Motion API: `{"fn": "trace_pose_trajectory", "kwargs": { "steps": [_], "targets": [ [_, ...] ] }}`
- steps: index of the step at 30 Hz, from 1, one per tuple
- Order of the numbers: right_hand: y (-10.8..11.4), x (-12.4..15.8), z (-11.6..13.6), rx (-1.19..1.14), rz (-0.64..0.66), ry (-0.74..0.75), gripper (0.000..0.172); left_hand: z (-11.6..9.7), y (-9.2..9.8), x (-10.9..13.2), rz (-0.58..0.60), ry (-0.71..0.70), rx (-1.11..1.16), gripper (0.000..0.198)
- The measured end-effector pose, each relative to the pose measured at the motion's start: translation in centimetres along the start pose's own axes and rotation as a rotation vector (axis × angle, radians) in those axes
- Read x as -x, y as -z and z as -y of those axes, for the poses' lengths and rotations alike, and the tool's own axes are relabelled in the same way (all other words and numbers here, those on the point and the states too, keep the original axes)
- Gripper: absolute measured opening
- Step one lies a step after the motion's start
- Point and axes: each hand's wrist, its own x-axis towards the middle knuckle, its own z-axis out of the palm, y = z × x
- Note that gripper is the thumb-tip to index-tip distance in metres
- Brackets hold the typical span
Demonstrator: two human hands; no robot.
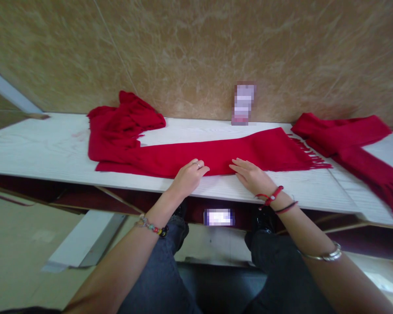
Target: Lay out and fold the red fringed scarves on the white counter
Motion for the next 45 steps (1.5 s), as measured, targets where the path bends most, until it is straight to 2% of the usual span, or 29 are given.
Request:
{"fn": "trace_pose_trajectory", "kwargs": {
  "steps": [5,8,10,19,25,33,36,41,45],
  "targets": [
    [1.0,-1.3,2.0,0.052,0.083,-0.049,0.028,-0.1,0.0,-0.2,-0.048,0.017,-0.006,0.025],
    [1.2,-1.8,2.5,0.110,0.171,-0.105,0.027,0.0,-0.2,-0.4,-0.062,-0.016,0.018,0.023],
    [1.2,-2.0,2.6,0.137,0.183,-0.136,0.026,0.1,-0.3,-0.6,-0.060,-0.029,0.029,0.024],
    [0.8,-2.5,2.1,0.145,0.114,-0.130,0.026,0.6,0.0,-1.6,0.012,0.008,0.045,0.027],
    [0.7,-2.3,1.8,0.154,0.069,-0.100,0.026,0.6,0.1,-1.7,0.070,-0.048,0.067,0.033],
    [0.5,-1.4,1.1,0.072,-0.042,-0.021,0.027,1.1,0.4,-1.2,0.091,-0.081,0.083,0.041],
    [0.5,-1.4,0.6,0.010,-0.048,-0.023,0.025,1.0,0.3,-1.2,0.135,-0.030,0.104,0.044],
    [0.3,-1.3,0.2,-0.134,0.091,-0.011,0.026,1.0,-0.1,-0.9,0.290,0.090,0.232,0.059],
    [-0.2,-0.9,-0.1,-0.180,0.083,-0.051,0.033,1.5,0.6,-0.5,0.417,0.002,0.287,0.082]
  ]
}}
